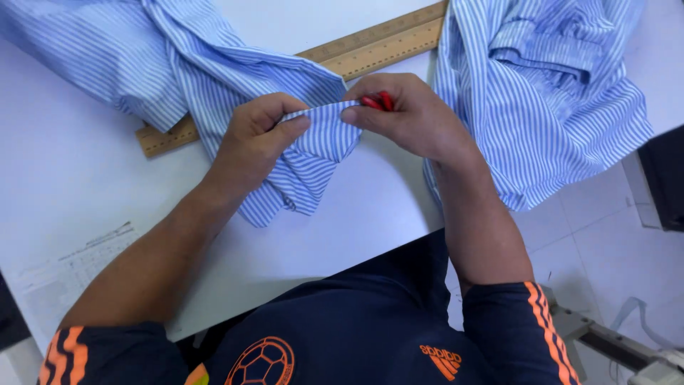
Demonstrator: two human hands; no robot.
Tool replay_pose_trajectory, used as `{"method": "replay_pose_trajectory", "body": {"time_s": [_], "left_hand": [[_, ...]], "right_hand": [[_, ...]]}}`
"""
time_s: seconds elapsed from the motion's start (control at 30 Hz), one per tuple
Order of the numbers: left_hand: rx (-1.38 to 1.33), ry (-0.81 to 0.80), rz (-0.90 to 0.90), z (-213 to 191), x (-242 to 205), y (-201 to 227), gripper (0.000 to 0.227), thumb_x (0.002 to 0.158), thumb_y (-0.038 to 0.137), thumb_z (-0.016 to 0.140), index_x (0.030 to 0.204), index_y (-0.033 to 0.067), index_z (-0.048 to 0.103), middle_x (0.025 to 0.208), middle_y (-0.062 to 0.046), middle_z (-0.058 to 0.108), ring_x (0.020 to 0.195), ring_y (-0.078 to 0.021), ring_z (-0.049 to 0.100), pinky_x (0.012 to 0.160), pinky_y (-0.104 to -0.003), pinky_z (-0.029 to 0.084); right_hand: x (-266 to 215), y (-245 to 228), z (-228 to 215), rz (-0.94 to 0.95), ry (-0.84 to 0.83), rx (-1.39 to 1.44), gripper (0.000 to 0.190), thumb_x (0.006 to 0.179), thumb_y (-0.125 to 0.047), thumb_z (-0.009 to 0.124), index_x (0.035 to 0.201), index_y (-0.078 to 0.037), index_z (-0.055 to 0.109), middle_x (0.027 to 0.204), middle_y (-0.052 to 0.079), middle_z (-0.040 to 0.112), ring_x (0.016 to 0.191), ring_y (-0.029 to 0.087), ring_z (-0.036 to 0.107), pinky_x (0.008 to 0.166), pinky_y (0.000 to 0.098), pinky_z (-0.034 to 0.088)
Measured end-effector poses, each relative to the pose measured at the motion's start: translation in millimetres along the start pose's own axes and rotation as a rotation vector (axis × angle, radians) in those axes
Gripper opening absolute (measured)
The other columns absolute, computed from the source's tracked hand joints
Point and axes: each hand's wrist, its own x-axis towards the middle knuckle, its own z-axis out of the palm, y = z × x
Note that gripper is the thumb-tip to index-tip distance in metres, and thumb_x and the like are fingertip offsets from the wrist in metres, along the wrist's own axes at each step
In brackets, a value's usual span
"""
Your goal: Trim loose threads from a striped garment using snips.
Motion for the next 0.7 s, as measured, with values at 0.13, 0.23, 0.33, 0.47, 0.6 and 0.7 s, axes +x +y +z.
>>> {"method": "replay_pose_trajectory", "body": {"time_s": [0.13, 0.23, 0.33, 0.47, 0.6, 0.7], "left_hand": [[-0.022, -0.026, -0.053, 3, 5, -17, 0.009, 0.101, 0.017, 0.064, 0.099, 0.0114, 0.071, 0.079, 0.008, 0.059, 0.074, -0.0039, 0.054, 0.066, -0.023, 0.044], [-0.040, -0.042, -0.120, 5, 9, -26, 0.011, 0.101, 0.017, 0.064, 0.099, 0.0104, 0.072, 0.082, 0.005, 0.064, 0.078, -0.0075, 0.061, 0.067, -0.024, 0.049], [-0.301, 0.018, 0.000, 12, 8, -27, 0.008, 0.101, 0.002, 0.064, 0.103, -0.0010, 0.071, 0.070, 0.001, 0.056, 0.070, -0.0031, 0.045, 0.069, -0.020, 0.037], [-0.250, 0.013, 0.006, 15, 3, -14, 0.009, 0.096, -0.001, 0.070, 0.105, 0.0000, 0.068, 0.072, 0.001, 0.059, 0.072, -0.0035, 0.049, 0.072, -0.021, 0.040], [-0.074, 0.129, 0.145, 11, 3, -34, 0.018, 0.092, -0.009, 0.068, 0.103, 0.0047, 0.062, 0.079, -0.001, 0.057, 0.078, -0.0070, 0.052, 0.076, -0.024, 0.044], [0.087, 0.249, 0.292, 12, 3, -32, 0.022, 0.093, -0.010, 0.066, 0.100, 0.0080, 0.056, 0.084, -0.004, 0.054, 0.081, -0.0129, 0.053, 0.078, -0.031, 0.047]], "right_hand": [[-6, 17, 5, 0.047, 0.083, 0.237, 0.009, 0.102, -0.018, 0.070, 0.100, -0.010, 0.070, 0.084, -0.004, 0.061, 0.081, 0.007, 0.056, 0.076, 0.0237, 0.048], [-3, 29, 5, 0.044, 0.054, 0.259, 0.008, 0.102, -0.019, 0.068, 0.100, -0.011, 0.070, 0.083, -0.004, 0.062, 0.079, 0.007, 0.058, 0.077, 0.0244, 0.051], [1, 35, 12, -0.016, 0.163, 0.235, 0.006, 0.097, -0.002, 0.074, 0.101, 0.002, 0.073, 0.068, 0.002, 0.057, 0.065, 0.009, 0.048, 0.064, 0.0243, 0.038], [-3, 32, 5, -0.055, 0.144, 0.181, 0.008, 0.095, 0.003, 0.074, 0.103, 0.004, 0.074, 0.070, 0.008, 0.060, 0.065, 0.014, 0.054, 0.065, 0.0270, 0.041], [-7, 31, 5, -0.173, 0.140, -0.015, 0.013, 0.090, 0.007, 0.076, 0.101, 0.002, 0.071, 0.077, 0.011, 0.059, 0.069, 0.022, 0.058, 0.069, 0.0327, 0.046], [-6, 31, 6, -0.281, 0.180, -0.149, 0.016, 0.089, 0.009, 0.074, 0.097, -0.003, 0.068, 0.087, 0.011, 0.061, 0.076, 0.028, 0.063, 0.071, 0.0361, 0.049]]}}
